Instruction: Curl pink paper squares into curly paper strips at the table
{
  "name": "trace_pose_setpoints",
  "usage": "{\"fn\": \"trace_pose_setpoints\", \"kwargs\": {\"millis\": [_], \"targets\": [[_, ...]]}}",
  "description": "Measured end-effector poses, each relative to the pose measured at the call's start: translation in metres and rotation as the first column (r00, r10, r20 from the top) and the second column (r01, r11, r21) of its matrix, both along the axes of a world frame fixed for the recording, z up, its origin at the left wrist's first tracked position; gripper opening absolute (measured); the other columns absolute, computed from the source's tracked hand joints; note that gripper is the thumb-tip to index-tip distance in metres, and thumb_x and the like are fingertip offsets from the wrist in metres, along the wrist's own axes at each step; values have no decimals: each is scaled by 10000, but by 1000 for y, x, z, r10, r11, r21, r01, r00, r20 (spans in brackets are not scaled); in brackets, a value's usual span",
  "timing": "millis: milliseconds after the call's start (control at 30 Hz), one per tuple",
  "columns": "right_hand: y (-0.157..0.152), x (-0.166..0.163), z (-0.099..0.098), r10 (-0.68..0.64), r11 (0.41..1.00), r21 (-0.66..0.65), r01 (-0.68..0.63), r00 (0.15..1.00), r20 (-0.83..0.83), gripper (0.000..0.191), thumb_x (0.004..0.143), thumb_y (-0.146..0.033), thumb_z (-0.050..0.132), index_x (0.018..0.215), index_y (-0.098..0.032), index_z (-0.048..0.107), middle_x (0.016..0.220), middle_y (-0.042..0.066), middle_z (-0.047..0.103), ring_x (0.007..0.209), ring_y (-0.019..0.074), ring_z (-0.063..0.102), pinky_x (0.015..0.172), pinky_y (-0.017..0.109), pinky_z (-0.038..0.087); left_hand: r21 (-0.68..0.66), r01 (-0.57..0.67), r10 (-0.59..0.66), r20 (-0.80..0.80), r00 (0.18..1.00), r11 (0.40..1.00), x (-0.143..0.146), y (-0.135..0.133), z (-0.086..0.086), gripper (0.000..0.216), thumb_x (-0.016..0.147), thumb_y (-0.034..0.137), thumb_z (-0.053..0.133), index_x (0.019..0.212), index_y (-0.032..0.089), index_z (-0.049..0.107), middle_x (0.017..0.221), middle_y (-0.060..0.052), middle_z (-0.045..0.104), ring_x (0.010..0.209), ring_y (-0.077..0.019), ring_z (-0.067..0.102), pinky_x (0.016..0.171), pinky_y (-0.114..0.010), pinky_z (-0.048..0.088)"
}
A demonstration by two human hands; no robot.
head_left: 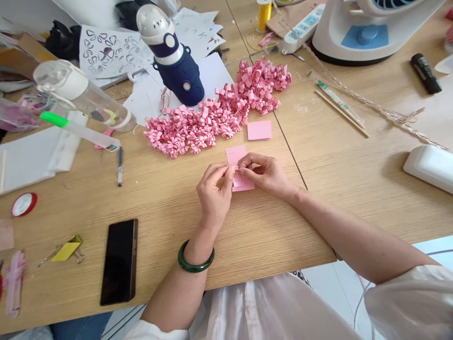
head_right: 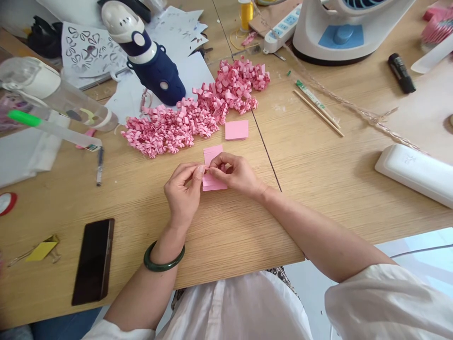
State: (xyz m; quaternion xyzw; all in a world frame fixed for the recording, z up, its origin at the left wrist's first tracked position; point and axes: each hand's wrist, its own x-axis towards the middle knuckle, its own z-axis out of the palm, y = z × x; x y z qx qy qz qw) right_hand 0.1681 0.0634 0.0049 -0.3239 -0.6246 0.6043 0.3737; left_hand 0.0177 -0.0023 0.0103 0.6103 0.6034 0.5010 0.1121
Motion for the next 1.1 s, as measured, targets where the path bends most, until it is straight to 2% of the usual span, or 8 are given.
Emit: {"fn": "trace_pose_setpoints", "kwargs": {"millis": [233,467,900,1100], "targets": [[0,0,0,-1,1000,9,1,1000,-3,227,833,-364,720,811,-152,643,813,15,630,725,115,549,650,254,430,-19,-16,17,58,998,1000,-1,0,-2,175,944,317,665,869,192,763,888,-47,753,865,-150,694,807,-271,552],[1,0,0,-13,1000,-1,13,999,33,210,834,-349,692,804,-149,639,815,21,643,710,111,530,648,257,409,-159,83,-16,382,924,984,2,-1,0,287,982,407,594,921,199,781,971,-57,772,943,-173,719,865,-298,565],[2,1,1,-6,1000,31,5,999,38,213,837,-353,684,808,-148,637,799,18,623,694,106,487,630,255,396,-126,72,-33,282,959,989,-2,0,1,137,916,308,699,884,203,781,930,-29,775,914,-141,709,851,-258,558],[1,0,1,-8,1000,15,7,999,36,200,837,-344,677,797,-153,632,820,22,635,698,108,498,641,260,399,-178,84,-23,321,947,980,-1,1,3,222,955,366,641,887,205,778,930,-40,776,882,-149,708,820,-267,555]]}}
